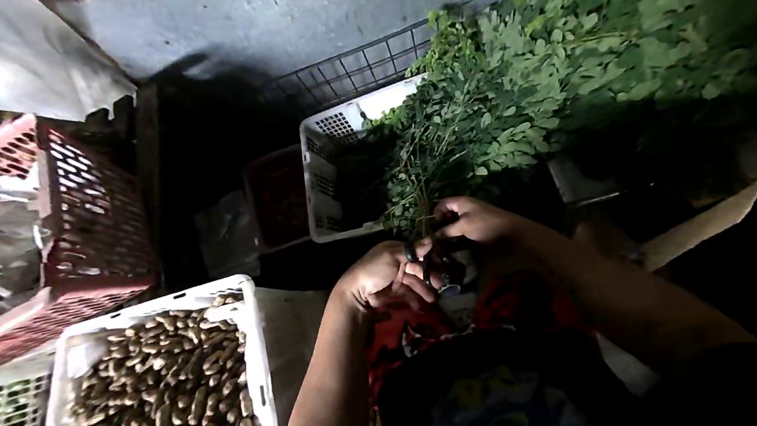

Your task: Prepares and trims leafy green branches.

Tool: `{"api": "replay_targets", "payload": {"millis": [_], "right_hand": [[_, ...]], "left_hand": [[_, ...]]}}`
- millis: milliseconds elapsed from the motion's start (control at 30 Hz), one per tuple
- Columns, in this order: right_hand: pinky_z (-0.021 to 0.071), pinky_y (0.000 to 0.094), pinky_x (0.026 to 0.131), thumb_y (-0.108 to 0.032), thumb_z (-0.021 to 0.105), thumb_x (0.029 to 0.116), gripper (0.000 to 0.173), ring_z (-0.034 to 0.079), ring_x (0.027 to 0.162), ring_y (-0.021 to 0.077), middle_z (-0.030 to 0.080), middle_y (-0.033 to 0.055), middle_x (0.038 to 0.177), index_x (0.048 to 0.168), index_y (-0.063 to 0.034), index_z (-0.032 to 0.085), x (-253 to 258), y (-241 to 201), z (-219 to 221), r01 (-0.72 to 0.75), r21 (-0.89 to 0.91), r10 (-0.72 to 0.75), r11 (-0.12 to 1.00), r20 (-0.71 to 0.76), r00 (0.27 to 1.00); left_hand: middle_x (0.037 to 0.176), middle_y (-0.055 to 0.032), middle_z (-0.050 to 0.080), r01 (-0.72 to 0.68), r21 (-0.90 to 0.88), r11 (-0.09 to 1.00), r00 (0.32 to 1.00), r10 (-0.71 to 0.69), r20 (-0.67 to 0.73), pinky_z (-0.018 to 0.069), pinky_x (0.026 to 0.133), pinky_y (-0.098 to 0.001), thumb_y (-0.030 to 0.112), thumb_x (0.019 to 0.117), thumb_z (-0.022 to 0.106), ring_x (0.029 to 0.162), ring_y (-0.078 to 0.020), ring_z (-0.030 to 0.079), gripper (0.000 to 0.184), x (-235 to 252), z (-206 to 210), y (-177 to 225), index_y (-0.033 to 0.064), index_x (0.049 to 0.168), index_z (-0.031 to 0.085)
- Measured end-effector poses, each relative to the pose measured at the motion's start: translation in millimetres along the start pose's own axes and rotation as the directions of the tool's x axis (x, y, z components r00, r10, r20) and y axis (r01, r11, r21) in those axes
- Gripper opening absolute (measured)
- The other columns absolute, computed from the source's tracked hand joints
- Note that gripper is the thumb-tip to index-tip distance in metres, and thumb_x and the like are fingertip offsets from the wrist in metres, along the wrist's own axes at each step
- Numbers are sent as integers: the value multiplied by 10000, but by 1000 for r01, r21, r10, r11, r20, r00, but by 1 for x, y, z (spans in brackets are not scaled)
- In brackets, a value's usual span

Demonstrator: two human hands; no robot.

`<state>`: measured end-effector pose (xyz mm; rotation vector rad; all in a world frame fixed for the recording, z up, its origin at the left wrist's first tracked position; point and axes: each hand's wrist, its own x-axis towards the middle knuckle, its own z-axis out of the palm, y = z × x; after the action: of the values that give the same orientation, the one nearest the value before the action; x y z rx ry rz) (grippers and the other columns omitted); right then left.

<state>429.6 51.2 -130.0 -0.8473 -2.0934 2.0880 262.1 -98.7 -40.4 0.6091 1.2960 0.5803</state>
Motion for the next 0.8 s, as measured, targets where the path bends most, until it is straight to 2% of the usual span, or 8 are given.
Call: {"api": "replay_targets", "payload": {"millis": [167, 267, 400, 533, 600, 667, 733, 800], "right_hand": [[558, 404, 884, -66, 735, 921, 258, 642, 969, 210, 653, 148, 1068, 1152, 7, 644, -5, 8, 8, -4, 53, 8, 999, -73, 997], [565, 400, 879, -55, 708, 935, 238, 653, 951, 203, 665, 150, 1053, 1156, 15, 652, -8, 18, 14, 46, 78, -37, 996, -107, 994], [582, 390, 878, -51, 693, 941, 293, 673, 953, 190, 679, 143, 1080, 1220, 12, 627, -12, 26, 18, 48, 135, -31, 990, -126, 992], [608, 418, 845, -11, 637, 939, 273, 707, 926, 226, 694, 161, 1066, 1207, 20, 602, -20, 24, 23, 26, 160, -8, 987, -112, 994], [586, 413, 918, -35, 697, 906, 378, 683, 1027, 218, 679, 158, 1155, 1270, 3, 602, -27, 29, 22, 53, 52, -44, 997, -159, 986], [555, 418, 1007, -82, 737, 907, 476, 656, 1155, 243, 642, 193, 1295, 1345, 10, 576, -36, 30, 21, -2, -31, -7, 1000, -270, 963], [546, 404, 1015, -123, 714, 954, 459, 659, 1168, 246, 624, 200, 1341, 1369, 6, 567, -41, 32, 24, -143, 56, 153, 988, -394, 906], [576, 406, 927, -198, 649, 1016, 387, 699, 1056, 243, 658, 194, 1269, 1349, -13, 582, -44, 30, 31, -195, 84, 211, 977, -483, 850]], "left_hand": [[879, -45, 723, 12, 48, 999, 999, -11, -35, 618, 662, -320, 354, 1108, 414, 738, -165, 717, 364, 13, 5, 2, 71, 1145, 641], [877, -43, 709, 55, 2, 998, 996, -54, -65, 619, 685, -319, 329, 1110, 431, 748, -159, 711, 334, 16, 11, 3, 63, 1129, 632], [882, -30, 697, -10, 47, 999, 985, 18, -172, 581, 724, -296, 200, 1061, 547, 771, -119, 671, 206, 24, 20, -5, 37, 1085, 671], [900, -38, 706, -44, 93, 995, 969, 65, -237, 591, 687, -281, 167, 1058, 565, 758, -122, 684, 193, 26, 23, -14, 24, 1164, 640], [928, -56, 729, -71, 118, 991, 972, 95, -217, 617, 715, -308, 203, 1056, 586, 775, -146, 715, 240, 21, 24, -22, 17, 1199, 636], [962, -71, 739, -151, 125, 981, 962, 175, -209, 629, 718, -334, 261, 1056, 592, 806, -176, 733, 324, 5, 26, -30, 26, 1278, 610], [976, -98, 742, -275, 98, 957, 904, 291, -313, 629, 697, -332, 250, 1043, 609, 812, -195, 739, 418, -14, 30, -39, 16, 1376, 516], [947, -114, 736, -411, 75, 909, 754, 385, -533, 619, 670, -325, 203, 1010, 654, 762, -190, 721, 434, -24, 25, -53, -19, 1354, 510]]}}
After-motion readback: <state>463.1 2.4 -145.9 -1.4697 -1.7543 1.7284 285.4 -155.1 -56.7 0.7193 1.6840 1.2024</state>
